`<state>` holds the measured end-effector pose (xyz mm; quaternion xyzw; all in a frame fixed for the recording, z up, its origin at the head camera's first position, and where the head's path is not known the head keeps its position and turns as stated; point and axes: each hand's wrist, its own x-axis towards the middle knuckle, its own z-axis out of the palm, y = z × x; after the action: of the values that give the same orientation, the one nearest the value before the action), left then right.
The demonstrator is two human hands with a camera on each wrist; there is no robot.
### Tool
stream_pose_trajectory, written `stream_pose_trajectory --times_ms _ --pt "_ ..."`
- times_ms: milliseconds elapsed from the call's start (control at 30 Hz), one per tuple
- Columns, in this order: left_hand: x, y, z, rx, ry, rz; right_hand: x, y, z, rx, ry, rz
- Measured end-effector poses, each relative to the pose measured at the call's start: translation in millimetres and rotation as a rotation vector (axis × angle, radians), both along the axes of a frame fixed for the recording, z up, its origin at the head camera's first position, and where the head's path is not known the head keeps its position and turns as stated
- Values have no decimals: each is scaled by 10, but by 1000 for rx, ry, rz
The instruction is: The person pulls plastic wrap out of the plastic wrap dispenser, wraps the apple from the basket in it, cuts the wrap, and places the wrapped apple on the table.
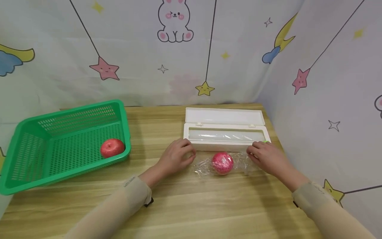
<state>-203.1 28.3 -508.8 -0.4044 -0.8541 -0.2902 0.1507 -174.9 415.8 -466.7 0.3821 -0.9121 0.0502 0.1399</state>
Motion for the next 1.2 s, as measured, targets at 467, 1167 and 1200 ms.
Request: stream_pose_trajectory --times_ms 467,1167,1200 --pt "105 -106 -49 -55 37 -84 90 29 -65 -32 -10 -22" --pt "232 812 192 -419 -78 -22 191 -74 -80 66 -65 -79" --pt "240 813 164 -406 -67 -17 202 -70 -94 61 -57 -73"
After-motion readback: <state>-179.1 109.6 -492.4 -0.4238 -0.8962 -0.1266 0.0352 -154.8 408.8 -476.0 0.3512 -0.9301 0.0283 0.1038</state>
